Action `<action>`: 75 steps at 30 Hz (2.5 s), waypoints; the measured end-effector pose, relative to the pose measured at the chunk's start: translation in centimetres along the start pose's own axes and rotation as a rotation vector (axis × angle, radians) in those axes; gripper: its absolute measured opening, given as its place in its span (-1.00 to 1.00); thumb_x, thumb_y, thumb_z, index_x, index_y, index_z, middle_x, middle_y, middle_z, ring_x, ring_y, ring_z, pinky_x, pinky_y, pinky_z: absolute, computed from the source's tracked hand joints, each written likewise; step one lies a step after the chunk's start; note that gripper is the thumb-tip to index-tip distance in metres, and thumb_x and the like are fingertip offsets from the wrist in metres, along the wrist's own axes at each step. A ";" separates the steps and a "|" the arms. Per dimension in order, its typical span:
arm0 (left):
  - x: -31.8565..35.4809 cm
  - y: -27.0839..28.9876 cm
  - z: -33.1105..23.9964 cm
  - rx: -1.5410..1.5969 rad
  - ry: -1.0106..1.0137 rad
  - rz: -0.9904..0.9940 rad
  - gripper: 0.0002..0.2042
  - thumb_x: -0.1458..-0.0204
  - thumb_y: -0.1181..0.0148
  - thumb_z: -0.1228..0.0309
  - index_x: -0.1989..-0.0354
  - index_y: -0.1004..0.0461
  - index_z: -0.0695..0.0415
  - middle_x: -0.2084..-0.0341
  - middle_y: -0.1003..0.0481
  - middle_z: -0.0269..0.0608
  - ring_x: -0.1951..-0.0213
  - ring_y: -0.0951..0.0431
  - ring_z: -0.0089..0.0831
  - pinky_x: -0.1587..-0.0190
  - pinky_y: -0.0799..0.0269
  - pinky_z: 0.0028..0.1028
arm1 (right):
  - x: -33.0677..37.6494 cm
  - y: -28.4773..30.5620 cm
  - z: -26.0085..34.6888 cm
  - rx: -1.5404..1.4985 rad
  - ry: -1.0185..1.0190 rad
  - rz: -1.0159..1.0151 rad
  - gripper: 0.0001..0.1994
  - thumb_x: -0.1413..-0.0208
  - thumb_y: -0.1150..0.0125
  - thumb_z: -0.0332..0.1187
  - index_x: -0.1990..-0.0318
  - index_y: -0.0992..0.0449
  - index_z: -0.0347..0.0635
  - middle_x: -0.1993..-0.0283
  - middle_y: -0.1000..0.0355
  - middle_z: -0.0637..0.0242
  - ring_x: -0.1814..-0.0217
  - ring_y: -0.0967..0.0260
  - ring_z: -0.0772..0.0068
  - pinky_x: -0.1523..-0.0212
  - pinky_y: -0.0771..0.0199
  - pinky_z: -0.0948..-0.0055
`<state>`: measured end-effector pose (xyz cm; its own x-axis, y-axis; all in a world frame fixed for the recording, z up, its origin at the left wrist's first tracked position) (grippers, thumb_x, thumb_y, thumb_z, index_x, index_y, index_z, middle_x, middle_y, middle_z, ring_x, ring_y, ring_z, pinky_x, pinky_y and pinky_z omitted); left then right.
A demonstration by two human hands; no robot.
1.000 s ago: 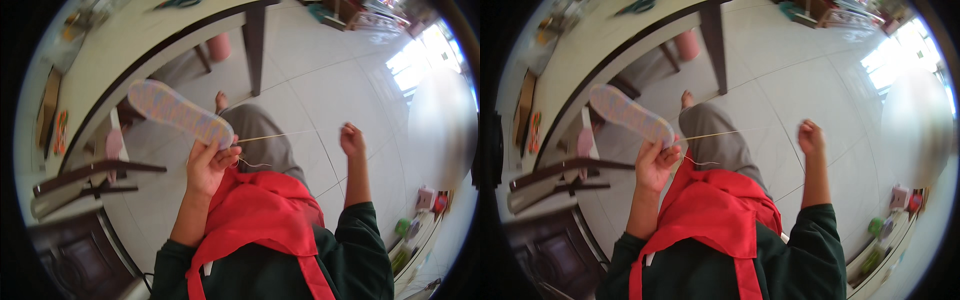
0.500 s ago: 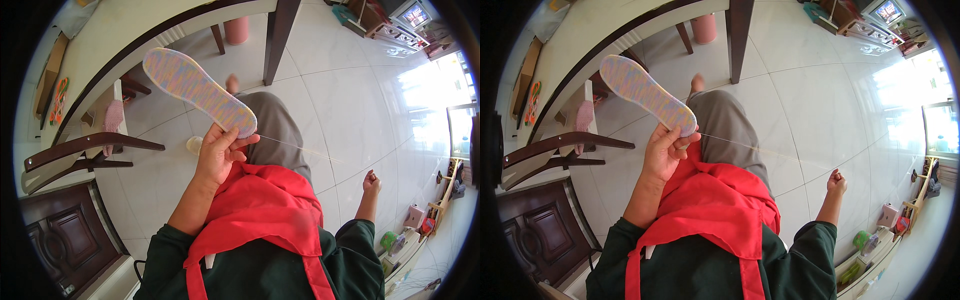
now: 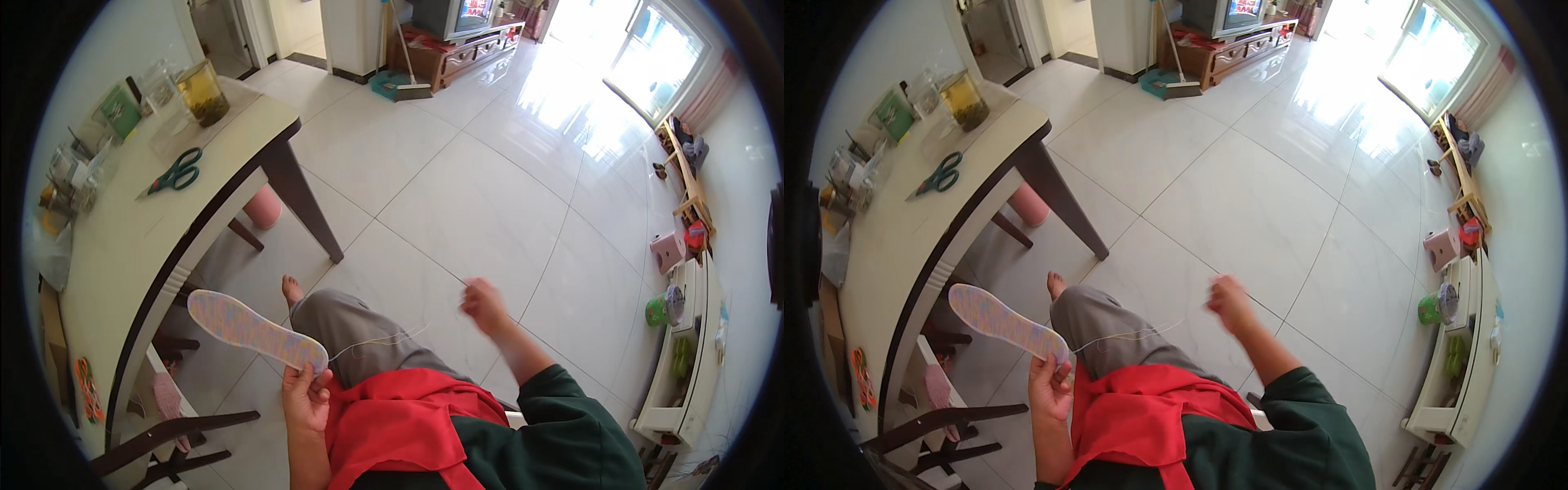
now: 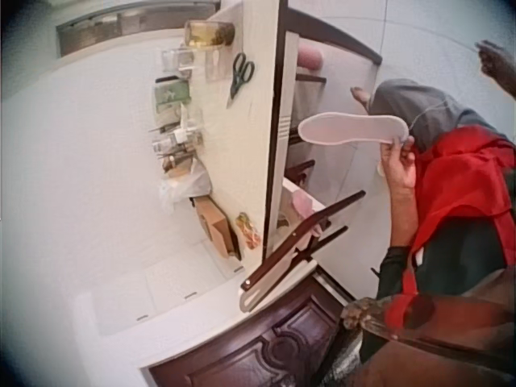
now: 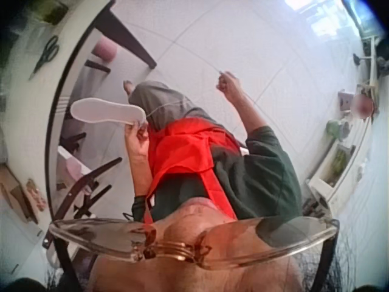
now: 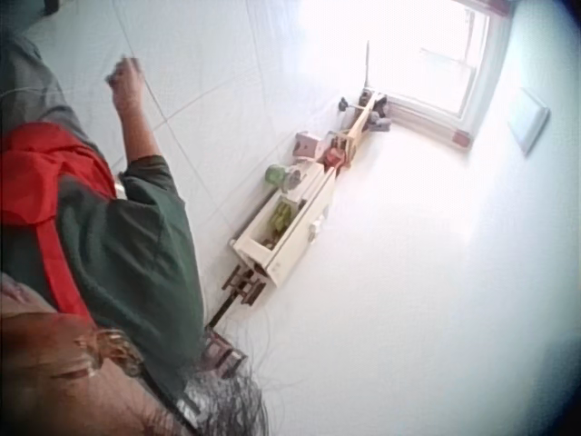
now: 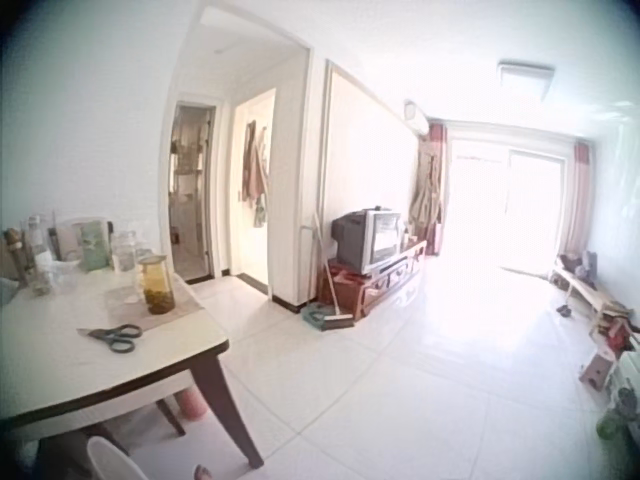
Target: The person sews a colorful slipper sole using a needle and thread. They hold the sole in their left hand and repeatedly pass the needle through the edge while pulling the thread with their right hand.
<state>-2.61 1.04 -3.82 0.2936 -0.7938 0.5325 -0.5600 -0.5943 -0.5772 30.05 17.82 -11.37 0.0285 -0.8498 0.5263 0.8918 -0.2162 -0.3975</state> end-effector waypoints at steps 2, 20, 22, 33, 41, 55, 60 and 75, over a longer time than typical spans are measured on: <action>-0.2 -0.1 0.6 0.020 0.019 0.055 -0.78 -0.12 -0.04 0.49 0.05 -0.36 0.03 0.31 -0.56 -0.26 0.43 -0.62 -0.42 0.71 -0.37 -0.64 | 4.5 -6.7 -1.7 0.132 -0.176 0.380 -0.76 -0.08 -0.09 -0.28 0.10 -0.41 -0.09 0.52 -0.15 0.54 0.55 -0.08 0.66 0.52 -0.24 0.55; 0.4 0.7 2.0 0.053 0.061 0.103 -0.78 -0.12 -0.06 0.47 0.05 -0.35 0.08 0.28 -0.53 -0.24 0.29 -0.58 -0.38 0.24 -0.58 -0.37 | 12.2 -14.9 -5.1 0.430 -0.226 0.776 -0.60 -0.25 0.09 -0.04 0.57 -0.21 -0.06 0.65 -0.05 0.58 0.66 0.00 0.71 0.63 -0.11 0.62; 0.5 0.3 2.1 0.061 0.031 0.066 -0.77 -0.10 -0.08 0.48 0.05 -0.35 0.08 0.25 -0.51 -0.26 0.24 -0.55 -0.39 0.16 -0.53 -0.36 | 11.5 -14.5 -5.6 0.389 -0.225 0.739 -0.60 -0.25 0.09 -0.06 0.58 -0.21 -0.08 0.64 -0.09 0.56 0.66 -0.03 0.71 0.64 -0.12 0.63; 0.5 0.1 2.0 0.096 -0.036 0.108 -0.82 -0.10 -0.07 0.49 0.11 -0.39 0.12 0.29 -0.51 -0.23 0.24 -0.53 -0.37 0.11 -0.51 -0.37 | 9.8 -13.7 -4.0 0.420 -0.101 0.457 -0.66 -0.24 0.09 -0.06 0.41 -0.36 -0.12 0.62 -0.07 0.56 0.65 -0.02 0.71 0.62 -0.14 0.64; 0.7 -0.4 1.9 0.032 -0.068 0.132 -0.72 -0.08 -0.06 0.56 0.01 -0.35 0.15 0.19 -0.47 -0.24 0.19 -0.51 -0.44 0.20 -0.54 -0.49 | 12.4 -14.6 -5.1 0.348 -0.496 0.877 -0.63 -0.23 0.07 -0.02 0.40 -0.38 -0.13 0.66 -0.04 0.61 0.66 0.03 0.75 0.64 -0.03 0.66; 2.2 -1.9 0.5 -0.173 -0.164 0.000 -0.80 -0.10 -0.05 0.53 0.09 -0.39 0.25 0.23 -0.48 -0.21 0.26 -0.52 -0.50 0.22 -0.51 -0.55 | 10.2 -13.3 -3.9 0.471 -0.157 0.522 -0.66 -0.20 -0.03 -0.26 0.63 -0.18 0.00 0.67 0.02 0.64 0.69 0.15 0.77 0.69 0.06 0.66; 2.2 -1.8 0.4 -0.176 -0.177 -0.006 -0.80 -0.10 -0.06 0.52 0.10 -0.40 0.24 0.24 -0.49 -0.21 0.27 -0.52 -0.51 0.21 -0.50 -0.56 | 9.4 -13.2 -3.9 0.522 -0.132 0.520 -0.62 -0.20 -0.02 -0.27 0.66 -0.14 0.00 0.68 0.02 0.62 0.68 0.16 0.77 0.69 0.07 0.65; 2.2 -1.0 -0.2 -0.187 -0.229 -0.011 -0.80 -0.10 -0.05 0.52 0.10 -0.41 0.23 0.22 -0.49 -0.23 0.22 -0.52 -0.50 0.22 -0.51 -0.55 | 8.5 -12.2 -3.5 0.765 0.216 0.444 -0.60 -0.22 -0.02 -0.31 0.66 -0.07 -0.05 0.67 0.09 0.65 0.66 0.22 0.81 0.70 0.21 0.61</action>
<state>-1.57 -0.09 -1.94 0.4555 -0.8088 0.3719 -0.6830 -0.5855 -0.4367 17.87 11.58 -4.65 0.4245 -0.8671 0.2607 0.8775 0.4650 0.1176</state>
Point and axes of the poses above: each hand's wrist, its own x-axis away from the middle knuckle, its own y-axis out of the back of the hand, z = x × y, the point moved 3 cm from there along -x, towards the middle knuckle
